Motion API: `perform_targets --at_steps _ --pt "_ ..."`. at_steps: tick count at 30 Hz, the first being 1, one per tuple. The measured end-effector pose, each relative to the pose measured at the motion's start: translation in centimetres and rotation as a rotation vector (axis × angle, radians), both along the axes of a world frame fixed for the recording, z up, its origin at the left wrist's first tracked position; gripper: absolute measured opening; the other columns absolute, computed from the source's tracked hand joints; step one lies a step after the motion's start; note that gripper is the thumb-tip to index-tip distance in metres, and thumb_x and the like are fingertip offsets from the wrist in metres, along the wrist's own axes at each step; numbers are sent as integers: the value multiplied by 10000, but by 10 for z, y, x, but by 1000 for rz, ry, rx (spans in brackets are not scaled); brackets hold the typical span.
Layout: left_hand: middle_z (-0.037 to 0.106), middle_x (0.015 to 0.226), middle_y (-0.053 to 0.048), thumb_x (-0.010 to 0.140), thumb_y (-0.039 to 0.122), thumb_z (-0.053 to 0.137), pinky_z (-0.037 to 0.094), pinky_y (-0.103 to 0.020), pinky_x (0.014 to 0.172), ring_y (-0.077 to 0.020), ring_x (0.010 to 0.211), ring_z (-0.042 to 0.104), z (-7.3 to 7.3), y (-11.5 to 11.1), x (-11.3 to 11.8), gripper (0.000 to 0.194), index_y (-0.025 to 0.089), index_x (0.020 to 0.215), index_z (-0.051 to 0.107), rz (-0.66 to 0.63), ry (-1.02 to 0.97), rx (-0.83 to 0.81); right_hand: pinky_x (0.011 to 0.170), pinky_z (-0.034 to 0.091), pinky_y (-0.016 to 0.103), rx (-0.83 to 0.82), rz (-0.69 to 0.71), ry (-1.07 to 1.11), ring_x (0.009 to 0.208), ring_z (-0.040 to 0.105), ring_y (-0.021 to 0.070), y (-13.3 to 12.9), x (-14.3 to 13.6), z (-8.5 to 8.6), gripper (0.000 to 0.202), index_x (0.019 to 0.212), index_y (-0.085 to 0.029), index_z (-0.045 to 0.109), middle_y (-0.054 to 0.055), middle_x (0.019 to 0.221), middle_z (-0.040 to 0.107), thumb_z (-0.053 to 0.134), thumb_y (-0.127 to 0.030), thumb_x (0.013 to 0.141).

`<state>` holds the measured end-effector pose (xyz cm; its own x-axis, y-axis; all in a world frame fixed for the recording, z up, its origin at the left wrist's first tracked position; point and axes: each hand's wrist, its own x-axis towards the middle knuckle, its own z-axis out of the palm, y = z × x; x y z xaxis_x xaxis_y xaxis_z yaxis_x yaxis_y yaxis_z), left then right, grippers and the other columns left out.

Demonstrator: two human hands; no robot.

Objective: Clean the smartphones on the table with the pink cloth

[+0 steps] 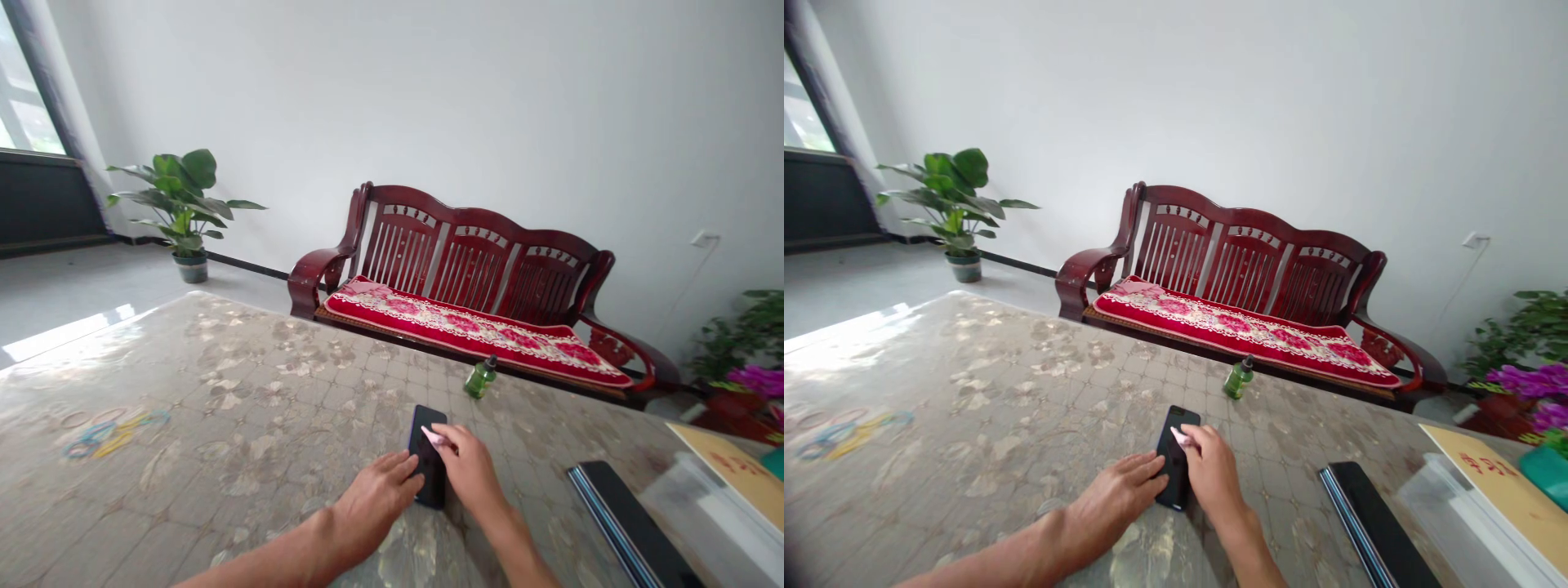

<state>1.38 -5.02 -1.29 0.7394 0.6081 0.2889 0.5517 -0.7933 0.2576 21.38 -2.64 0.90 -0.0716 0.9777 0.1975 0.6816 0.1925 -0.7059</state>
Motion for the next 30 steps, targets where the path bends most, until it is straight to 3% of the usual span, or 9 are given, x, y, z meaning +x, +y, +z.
perform_targets --at_steps 2,4,6,8,11,15,21,25,30 --pt "613 1281 -114 896 117 486 438 -387 1055 -276 1237 541 -1 0 -1 340 177 1215 584 -6 10 -10 638 484 280 -160 -31 275 760 643 199 12 6 -3 408 1153 -189 683 55 878 711 559 -281 775" --pt "610 1293 -118 884 104 482 435 -399 1060 -281 1251 533 0 0 -2 369 178 1232 580 -8 14 -24 545 451 260 -285 -20 400 655 627 186 25 12 -5 465 1176 -154 664 47 788 703 572 -348 763" --pt "601 1313 -126 874 92 480 438 -407 1059 -288 1258 531 0 0 -2 395 172 1248 577 -9 16 -29 601 471 279 -237 -25 292 685 633 191 35 16 -5 385 1072 -151 705 55 789 697 574 -341 765" --pt "596 1324 -137 866 90 484 445 -414 1052 -300 1255 535 -1 0 -2 407 162 1255 580 -12 17 -28 739 489 316 -48 -81 59 804 645 209 38 18 -2 304 1000 -164 723 79 917 693 567 -264 759" --pt "606 1313 -137 860 90 491 449 -414 1045 -302 1246 542 -2 0 -2 410 160 1252 590 -13 -1 -22 841 468 326 165 -156 -183 927 636 215 29 15 4 340 1085 -181 692 90 1091 644 510 -179 797" --pt "621 1291 -124 871 97 485 442 -387 1048 -281 1233 550 -4 1 -2 387 171 1231 604 -4 -30 -11 861 452 311 262 -86 -318 959 605 209 5 -1 9 249 1008 -226 695 59 997 645 477 -186 895" --pt "621 1278 -126 883 144 498 444 -379 1046 -281 1227 548 -2 -1 -1 348 164 1214 607 -1 -11 -14 863 442 328 258 -47 -489 958 574 233 2 -15 1 214 1012 -235 689 65 994 650 587 -140 850" --pt "616 1289 -131 888 131 483 438 -384 1055 -284 1228 551 2 -1 -2 359 157 1226 600 -4 22 -8 857 433 299 246 -33 -533 951 581 216 14 -9 -2 250 1015 -237 698 63 983 663 492 -137 914" --pt "622 1282 -137 897 110 473 447 -382 1044 -283 1203 572 7 -1 -2 340 146 1207 609 -14 41 -12 845 424 264 219 -21 -552 955 581 201 21 -6 2 389 1008 -240 710 60 985 671 423 -21 864"
